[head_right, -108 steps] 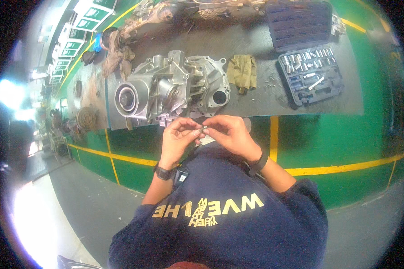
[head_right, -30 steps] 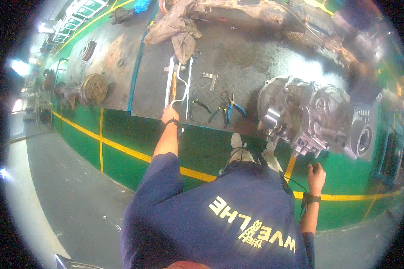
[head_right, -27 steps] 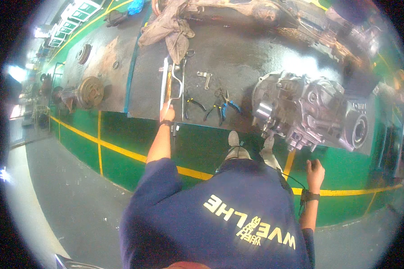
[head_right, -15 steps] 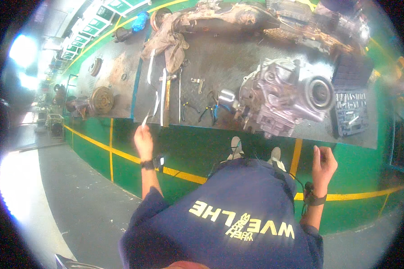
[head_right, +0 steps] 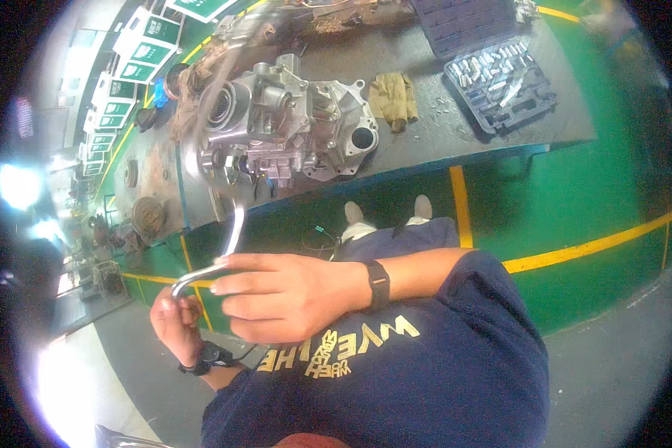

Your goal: The person assembles components into a mechanical housing by hand and with a socket wrench, inserting a shaft and tightening a bolt.

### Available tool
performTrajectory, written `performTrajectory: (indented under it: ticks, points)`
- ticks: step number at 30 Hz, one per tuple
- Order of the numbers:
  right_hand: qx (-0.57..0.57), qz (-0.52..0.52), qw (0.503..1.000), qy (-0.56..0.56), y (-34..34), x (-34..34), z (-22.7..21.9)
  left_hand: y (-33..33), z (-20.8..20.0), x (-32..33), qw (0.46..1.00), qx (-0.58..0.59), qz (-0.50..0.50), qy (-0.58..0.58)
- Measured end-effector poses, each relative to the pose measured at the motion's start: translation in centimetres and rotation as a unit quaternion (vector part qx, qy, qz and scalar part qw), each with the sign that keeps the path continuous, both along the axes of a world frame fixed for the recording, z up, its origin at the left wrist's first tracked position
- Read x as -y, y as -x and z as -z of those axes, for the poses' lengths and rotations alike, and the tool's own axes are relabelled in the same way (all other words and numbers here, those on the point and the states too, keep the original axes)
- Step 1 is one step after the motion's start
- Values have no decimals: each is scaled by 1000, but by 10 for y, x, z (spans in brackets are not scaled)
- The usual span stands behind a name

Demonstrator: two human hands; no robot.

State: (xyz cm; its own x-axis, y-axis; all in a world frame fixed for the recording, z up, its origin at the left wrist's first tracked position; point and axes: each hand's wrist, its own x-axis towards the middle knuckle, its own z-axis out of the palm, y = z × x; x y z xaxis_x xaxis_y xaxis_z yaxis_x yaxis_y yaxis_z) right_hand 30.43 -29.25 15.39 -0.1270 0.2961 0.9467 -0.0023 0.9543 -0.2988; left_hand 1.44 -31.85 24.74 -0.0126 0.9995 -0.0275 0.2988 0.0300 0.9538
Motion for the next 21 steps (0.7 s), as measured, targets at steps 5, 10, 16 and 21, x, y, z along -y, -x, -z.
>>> performTrajectory:
  ticks: [5, 10, 16, 21]
  points:
    - [109, 162, 968, 158, -37, 11, 22, -96, 1, 14, 976, 39, 96, 190]
    - [166, 145, 947, 236, -70, 35, 57, -153, 3, 16, 970, 21, 89, 224]
    - [88, 57, 967, 231, -87, -6, 63, -166, 5, 8, 975, -17, 162, 152]
    - [40, -30, 933, 356, -112, -57, 42, -206, -20, -50, 972, -159, 172, 23]
